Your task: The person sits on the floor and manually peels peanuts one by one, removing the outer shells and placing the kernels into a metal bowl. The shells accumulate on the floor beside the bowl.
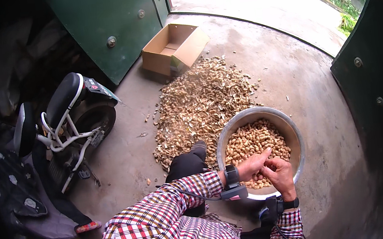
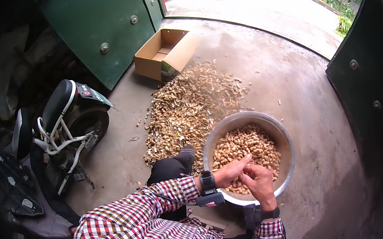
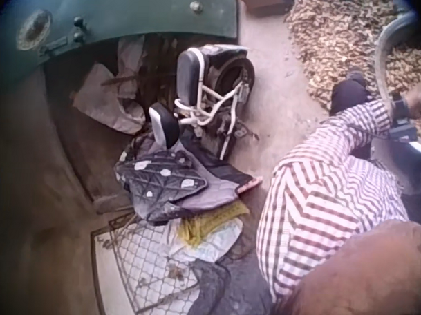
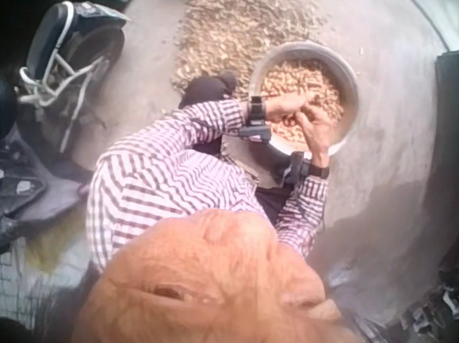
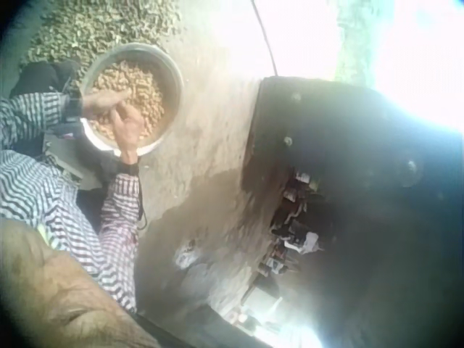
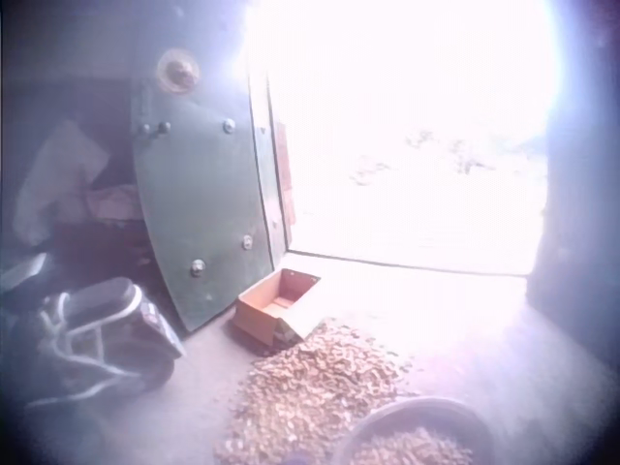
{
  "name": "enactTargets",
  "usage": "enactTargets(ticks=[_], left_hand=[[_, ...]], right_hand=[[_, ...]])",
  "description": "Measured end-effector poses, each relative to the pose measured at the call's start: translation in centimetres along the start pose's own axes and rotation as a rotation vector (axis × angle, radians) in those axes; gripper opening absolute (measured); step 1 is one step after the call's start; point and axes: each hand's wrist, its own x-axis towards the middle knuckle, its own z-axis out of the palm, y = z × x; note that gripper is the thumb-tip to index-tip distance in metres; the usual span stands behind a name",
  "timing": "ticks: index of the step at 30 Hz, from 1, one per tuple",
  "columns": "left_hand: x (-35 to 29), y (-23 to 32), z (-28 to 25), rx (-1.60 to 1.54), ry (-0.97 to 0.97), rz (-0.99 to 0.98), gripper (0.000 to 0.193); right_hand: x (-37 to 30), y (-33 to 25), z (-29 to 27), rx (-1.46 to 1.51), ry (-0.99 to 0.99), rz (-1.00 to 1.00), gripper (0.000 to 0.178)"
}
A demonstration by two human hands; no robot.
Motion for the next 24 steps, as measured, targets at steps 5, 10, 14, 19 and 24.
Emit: enactTargets(ticks=[5,10,14,19,24], left_hand=[[0.3,-0.3,-0.2,0.017,-0.023,0.002,0.062],[0.7,0.0,0.4,-0.09,-0.032,-0.029,0.052],[0.7,0.3,-0.6,-0.224,-0.043,0.04,0.035],[0.4,0.9,-0.4,-0.284,-0.086,0.106,0.016],[0.5,0.5,-0.4,-0.299,-0.083,0.109,0.015]], right_hand=[[0.1,-0.7,-0.2,0.118,-0.042,0.106,0.008],[0.0,0.1,-1.3,0.341,0.036,0.165,0.008],[0.8,0.4,-2.5,0.358,0.147,0.192,0.009],[0.8,0.7,-2.4,0.413,0.195,0.154,0.011],[0.3,0.7,-2.3,0.4,0.194,0.127,0.01]])
